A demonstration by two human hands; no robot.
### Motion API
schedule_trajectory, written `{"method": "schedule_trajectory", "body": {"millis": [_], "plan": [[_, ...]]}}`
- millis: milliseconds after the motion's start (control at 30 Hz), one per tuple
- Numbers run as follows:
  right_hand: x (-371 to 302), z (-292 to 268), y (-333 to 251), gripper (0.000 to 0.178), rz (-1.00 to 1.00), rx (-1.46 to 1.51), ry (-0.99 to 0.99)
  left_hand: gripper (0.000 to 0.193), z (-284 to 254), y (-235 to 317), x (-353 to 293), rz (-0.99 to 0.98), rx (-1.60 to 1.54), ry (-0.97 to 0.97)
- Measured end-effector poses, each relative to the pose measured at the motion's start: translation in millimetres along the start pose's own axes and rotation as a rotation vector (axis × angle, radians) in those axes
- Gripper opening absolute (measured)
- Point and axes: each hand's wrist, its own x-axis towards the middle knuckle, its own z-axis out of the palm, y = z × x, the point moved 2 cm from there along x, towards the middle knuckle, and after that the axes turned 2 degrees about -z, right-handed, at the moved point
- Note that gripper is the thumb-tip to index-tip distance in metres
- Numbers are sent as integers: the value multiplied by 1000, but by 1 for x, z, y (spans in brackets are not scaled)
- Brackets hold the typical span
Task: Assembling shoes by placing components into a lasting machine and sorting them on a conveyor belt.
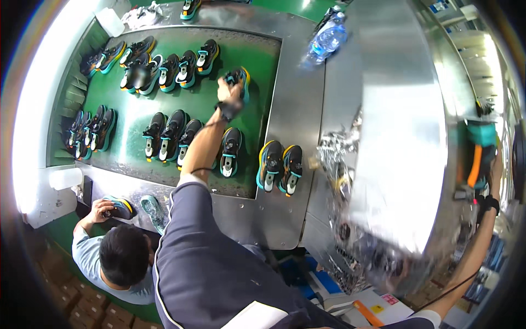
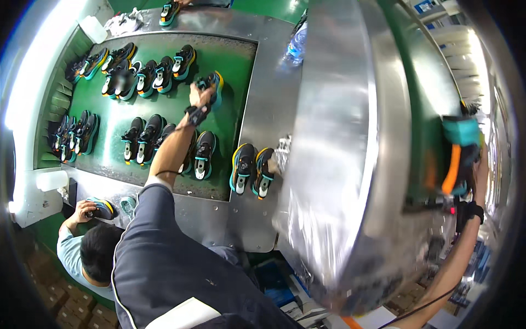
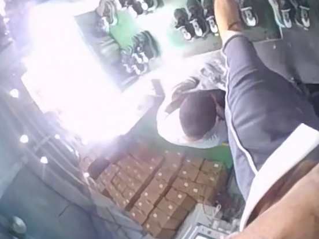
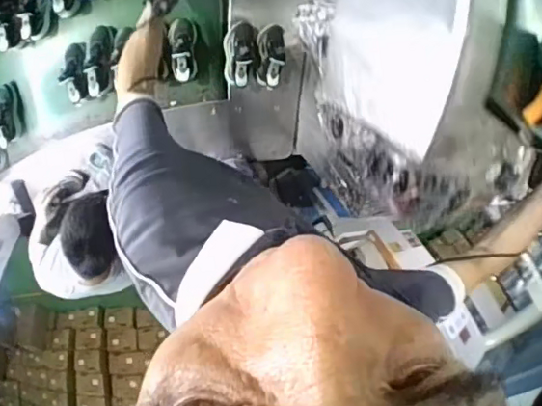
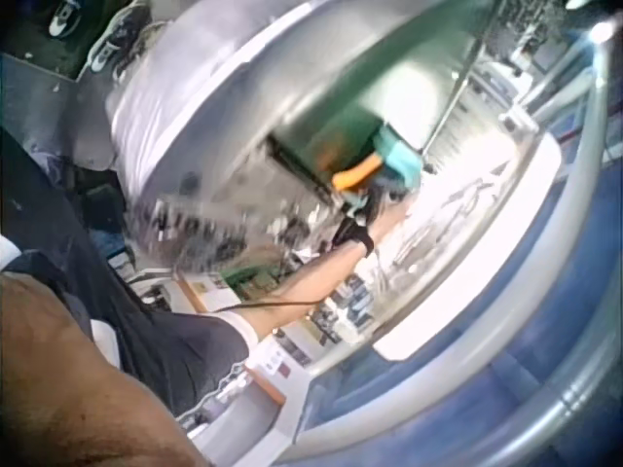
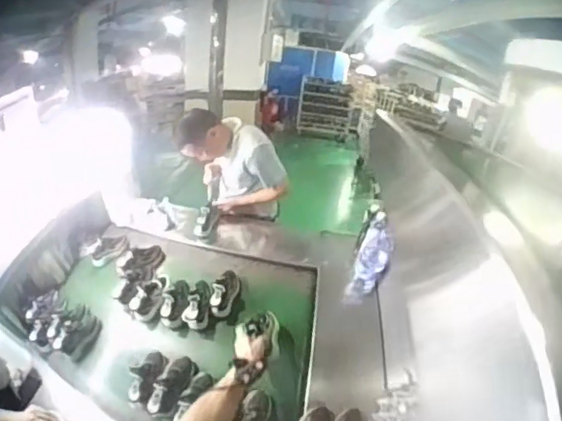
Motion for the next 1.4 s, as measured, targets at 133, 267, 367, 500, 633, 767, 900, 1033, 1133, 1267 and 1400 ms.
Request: {"method": "schedule_trajectory", "body": {"millis": [133, 267, 367, 500, 633, 767, 900, 1033, 1133, 1267, 1400], "plan": [[10, -16, 110, 57, 539, -124, -253, 49, 5, 3, 70, 502, 194, 95], [4, -13, 106, 56, 409, 80, 18, 69, 1, -19, 48, 659, 150, 19], [-13, -9, -1, 39, -68, -493, 54, 63, -6, -19, -53, 593, 36, -298], [-32, -16, -94, 47, -25, -662, 194, 36, -71, 25, -238, 403, -132, -890], [-103, -104, -145, 56, 5, -654, 655, 38, -103, 95, -390, 234, -54, -1402], [-210, -172, -166, 45, 331, -140, 914, 48, -101, 149, -478, 298, -119, -1720], [-346, -219, -215, 29, 383, 77, 1046, 67, -72, 213, -569, 328, -722, -2017], [-456, -207, -269, 27, 508, 362, 989, 94, -72, 244, -684, -143, -742, -2447], [-568, -188, -292, 18, 818, 451, 699, 90, -104, 220, -777, -272, -499, -2665], [-706, -153, -344, 33, 1067, 560, 958, 63, -129, 146, -868, -451, -245, -2718], [-838, -117, -432, 74, 1095, 798, 1272, 41, -158, 82, -958, -40, -178, -2660]]}}
